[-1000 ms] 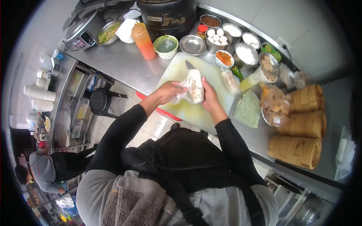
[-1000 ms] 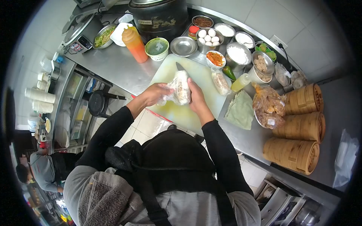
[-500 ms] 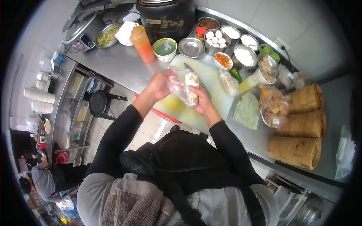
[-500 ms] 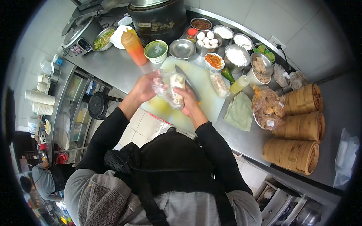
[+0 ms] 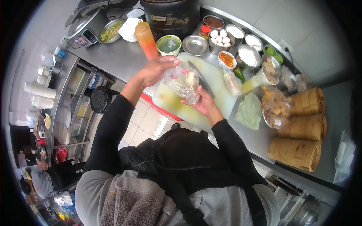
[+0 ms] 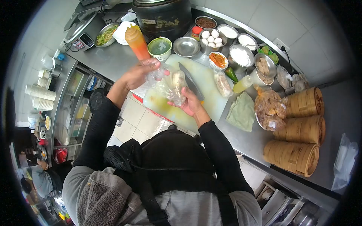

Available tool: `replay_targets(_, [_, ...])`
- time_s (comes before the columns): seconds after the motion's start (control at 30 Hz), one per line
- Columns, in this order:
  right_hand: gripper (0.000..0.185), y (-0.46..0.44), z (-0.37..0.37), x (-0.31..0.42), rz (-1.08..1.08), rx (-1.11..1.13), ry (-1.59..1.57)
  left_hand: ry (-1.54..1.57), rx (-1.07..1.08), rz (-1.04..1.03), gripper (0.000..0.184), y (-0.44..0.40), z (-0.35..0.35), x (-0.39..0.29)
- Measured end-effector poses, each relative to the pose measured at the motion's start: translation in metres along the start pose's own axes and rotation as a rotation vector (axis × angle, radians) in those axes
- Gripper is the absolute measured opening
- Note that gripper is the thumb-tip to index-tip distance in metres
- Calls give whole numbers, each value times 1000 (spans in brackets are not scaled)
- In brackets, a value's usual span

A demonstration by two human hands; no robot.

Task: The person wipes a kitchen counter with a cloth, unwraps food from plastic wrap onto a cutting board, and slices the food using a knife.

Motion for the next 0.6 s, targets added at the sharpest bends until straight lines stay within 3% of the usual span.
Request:
replay_targets(0.13, [62, -5, -7, 7, 68, 34, -67, 246, -3, 8, 23, 4, -3, -9])
replay_targets(0.27, [60, -16, -10, 15, 115, -1, 128, 361, 17, 32, 27, -2, 1, 4])
replay_targets(0.33, [60, -18, -8, 15, 125, -13, 197, -508, -264, -163, 31, 5, -3, -2])
replay_targets(0.37, [61, -14, -13, 18, 121, -17, 39, -508, -273, -164, 31, 7, 0, -4])
replay_targets(0.4, [62, -9, -19, 20, 111, -22, -120, -720, -188, -67, 33, 8, 2, -1])
replay_targets(0.43, [67, -6, -20, 23, 173, -55, -71, -930, -98, 33, 35, 9, 4, 1])
replay_targets(0.47, [67, -7, -18, 27, 173, -49, -69, -932, -103, 30, 35, 7, 13, 6])
replay_targets(0.53, [66, -6, -12, 29, 150, 138, -91, -101, -115, -76, 29, -2, 31, 22])
replay_targets(0.6, [64, -6, -1, 20, 119, 44, -88, 65, -17, -62, 27, 7, 11, 4])
Point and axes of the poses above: each hand's wrist, its own y-axis away from the middle knuckle, its own z-axis out of the back of the hand, x = y × z, the point moved 3 cm from there along -y, towards the middle knuckle, and after that the axes turned 1 degree about -x, right-handed, at the moved point
